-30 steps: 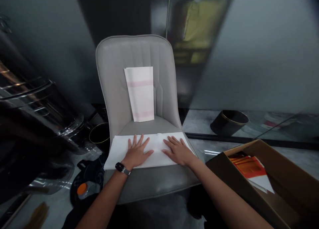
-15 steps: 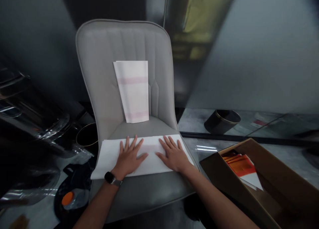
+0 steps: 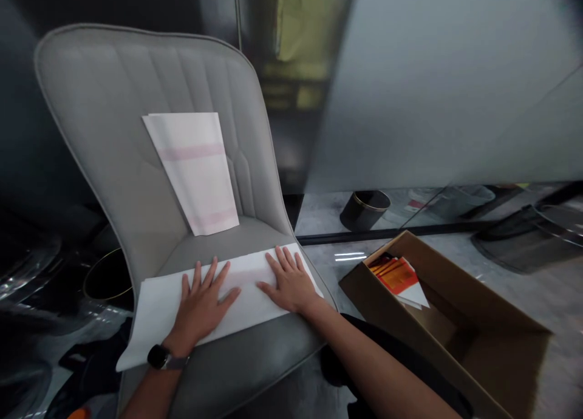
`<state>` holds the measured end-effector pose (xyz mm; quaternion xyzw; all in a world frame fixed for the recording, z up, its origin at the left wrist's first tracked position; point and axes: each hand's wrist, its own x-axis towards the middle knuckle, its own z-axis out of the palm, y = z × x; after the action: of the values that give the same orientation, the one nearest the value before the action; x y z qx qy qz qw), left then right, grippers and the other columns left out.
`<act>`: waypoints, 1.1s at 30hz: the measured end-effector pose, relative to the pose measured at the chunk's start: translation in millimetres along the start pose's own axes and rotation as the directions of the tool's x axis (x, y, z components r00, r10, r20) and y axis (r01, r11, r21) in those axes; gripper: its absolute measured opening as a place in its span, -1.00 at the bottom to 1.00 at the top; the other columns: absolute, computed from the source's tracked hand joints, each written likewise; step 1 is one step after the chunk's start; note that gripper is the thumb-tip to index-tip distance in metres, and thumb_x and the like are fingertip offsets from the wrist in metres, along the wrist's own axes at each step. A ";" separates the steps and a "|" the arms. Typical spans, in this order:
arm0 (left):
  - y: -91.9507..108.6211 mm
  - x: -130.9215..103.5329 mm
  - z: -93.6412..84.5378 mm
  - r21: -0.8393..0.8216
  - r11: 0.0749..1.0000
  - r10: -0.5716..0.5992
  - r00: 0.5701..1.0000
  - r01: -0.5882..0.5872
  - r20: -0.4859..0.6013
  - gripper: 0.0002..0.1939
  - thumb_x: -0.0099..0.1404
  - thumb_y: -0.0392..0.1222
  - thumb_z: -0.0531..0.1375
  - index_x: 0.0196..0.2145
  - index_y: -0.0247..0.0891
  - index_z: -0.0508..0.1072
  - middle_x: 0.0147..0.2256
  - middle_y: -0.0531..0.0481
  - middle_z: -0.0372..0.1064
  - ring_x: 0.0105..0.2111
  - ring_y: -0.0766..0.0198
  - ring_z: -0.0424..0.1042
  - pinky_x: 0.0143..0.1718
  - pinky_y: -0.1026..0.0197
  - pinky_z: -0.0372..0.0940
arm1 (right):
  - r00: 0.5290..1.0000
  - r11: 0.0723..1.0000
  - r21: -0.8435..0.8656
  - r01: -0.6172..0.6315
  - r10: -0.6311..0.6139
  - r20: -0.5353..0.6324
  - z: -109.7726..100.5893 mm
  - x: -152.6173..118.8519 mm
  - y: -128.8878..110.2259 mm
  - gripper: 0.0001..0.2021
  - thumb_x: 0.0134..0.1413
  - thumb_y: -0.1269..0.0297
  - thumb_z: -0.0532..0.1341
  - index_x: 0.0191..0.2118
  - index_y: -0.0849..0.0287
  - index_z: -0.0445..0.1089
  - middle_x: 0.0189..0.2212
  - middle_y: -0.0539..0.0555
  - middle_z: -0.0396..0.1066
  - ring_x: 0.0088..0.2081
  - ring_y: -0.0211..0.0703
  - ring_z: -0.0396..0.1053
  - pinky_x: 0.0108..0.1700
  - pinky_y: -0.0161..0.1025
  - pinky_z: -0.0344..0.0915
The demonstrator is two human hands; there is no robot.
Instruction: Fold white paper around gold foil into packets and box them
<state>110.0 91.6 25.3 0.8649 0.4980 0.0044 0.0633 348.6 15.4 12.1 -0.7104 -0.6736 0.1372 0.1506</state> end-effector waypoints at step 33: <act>6.3 -1.8 -2.5 0.067 0.997 -0.027 0.999 0.025 0.026 -0.24 0.45 0.34 -0.02 0.46 -0.01 0.02 0.48 -0.03 -0.21 0.46 -0.29 -0.30 0.39 -0.39 -0.27 | 0.992 0.988 -0.098 -0.123 0.124 0.008 3.3 1.2 1.2 -0.05 0.22 -0.47 -0.13 0.50 0.09 -0.07 0.51 0.23 -0.27 0.50 0.28 -0.35 0.43 0.29 -0.36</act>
<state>114.3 87.1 28.6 0.8599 0.5082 -0.0246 0.0413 348.4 16.7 8.6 -0.7563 -0.6353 0.1183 0.1022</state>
